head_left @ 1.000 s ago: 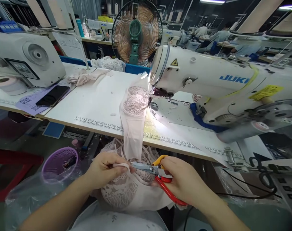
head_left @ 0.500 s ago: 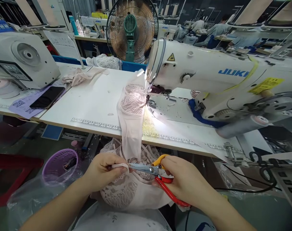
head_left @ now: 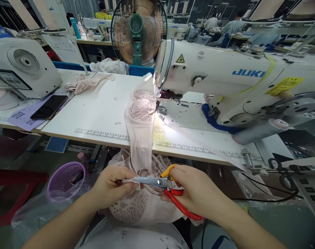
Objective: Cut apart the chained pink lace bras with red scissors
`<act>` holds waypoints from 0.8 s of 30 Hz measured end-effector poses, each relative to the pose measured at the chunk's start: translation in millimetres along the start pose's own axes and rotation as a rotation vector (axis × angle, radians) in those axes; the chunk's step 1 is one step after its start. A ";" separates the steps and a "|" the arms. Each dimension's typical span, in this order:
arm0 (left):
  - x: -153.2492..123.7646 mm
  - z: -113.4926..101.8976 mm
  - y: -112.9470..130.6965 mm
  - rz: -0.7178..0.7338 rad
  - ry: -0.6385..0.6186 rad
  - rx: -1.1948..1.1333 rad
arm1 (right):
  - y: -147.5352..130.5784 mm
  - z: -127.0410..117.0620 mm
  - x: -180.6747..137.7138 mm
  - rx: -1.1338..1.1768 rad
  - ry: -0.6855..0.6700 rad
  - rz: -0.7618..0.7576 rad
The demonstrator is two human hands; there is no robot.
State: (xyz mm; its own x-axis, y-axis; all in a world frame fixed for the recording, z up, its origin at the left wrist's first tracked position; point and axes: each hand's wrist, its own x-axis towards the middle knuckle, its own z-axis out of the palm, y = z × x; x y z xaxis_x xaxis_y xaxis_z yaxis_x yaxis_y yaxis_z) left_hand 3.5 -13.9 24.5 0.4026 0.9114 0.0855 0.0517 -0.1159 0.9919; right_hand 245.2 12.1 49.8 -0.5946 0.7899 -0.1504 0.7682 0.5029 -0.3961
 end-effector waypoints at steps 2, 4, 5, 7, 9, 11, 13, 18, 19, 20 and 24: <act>0.3 -0.6 0.5 -0.002 -0.011 -0.002 | 0.3 -0.6 0.7 -0.003 -0.006 -0.011; 0.5 -1.0 1.1 -0.006 -0.016 0.005 | 1.1 -1.1 1.1 0.000 -0.016 -0.025; 0.7 -1.1 1.4 -0.008 -0.016 0.012 | 1.5 -1.2 1.2 -0.001 -0.020 -0.032; 1.0 -1.2 1.9 -0.017 -0.019 0.027 | 2.0 -1.6 1.1 -0.003 -0.026 -0.046; 1.3 -1.4 2.3 -0.027 -0.025 0.034 | 1.8 -2.3 0.9 -0.010 -0.033 -0.049; 1.6 -1.9 2.5 -0.037 -0.031 0.033 | 1.0 -3.3 0.5 -0.009 -0.046 -0.041; 1.7 -2.5 2.6 -0.049 -0.037 0.042 | 0.0 -4.2 0.0 0.009 -0.061 -0.038; 1.6 -2.7 3.3 -0.070 -0.048 0.070 | -0.3 -3.6 -1.9 -0.003 -0.070 -0.024; 1.7 -2.5 3.4 -0.073 -0.050 0.068 | 0.0 -3.1 -2.3 -0.004 -0.068 -0.022; 1.9 -2.3 3.5 -0.078 -0.054 0.065 | 0.3 -2.5 -2.7 0.003 -0.066 -0.025; 3.4 -2.3 3.3 -0.112 -0.075 0.032 | -0.2 -1.6 -3.2 0.033 -0.058 -0.024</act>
State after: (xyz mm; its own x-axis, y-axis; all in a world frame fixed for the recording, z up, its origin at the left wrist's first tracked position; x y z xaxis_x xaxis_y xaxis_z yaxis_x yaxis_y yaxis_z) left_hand 3.0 -10.3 28.3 0.4596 0.8875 -0.0336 0.1286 -0.0291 0.9913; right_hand 247.2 10.0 51.8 -0.6262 0.7556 -0.1923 0.7459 0.5088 -0.4298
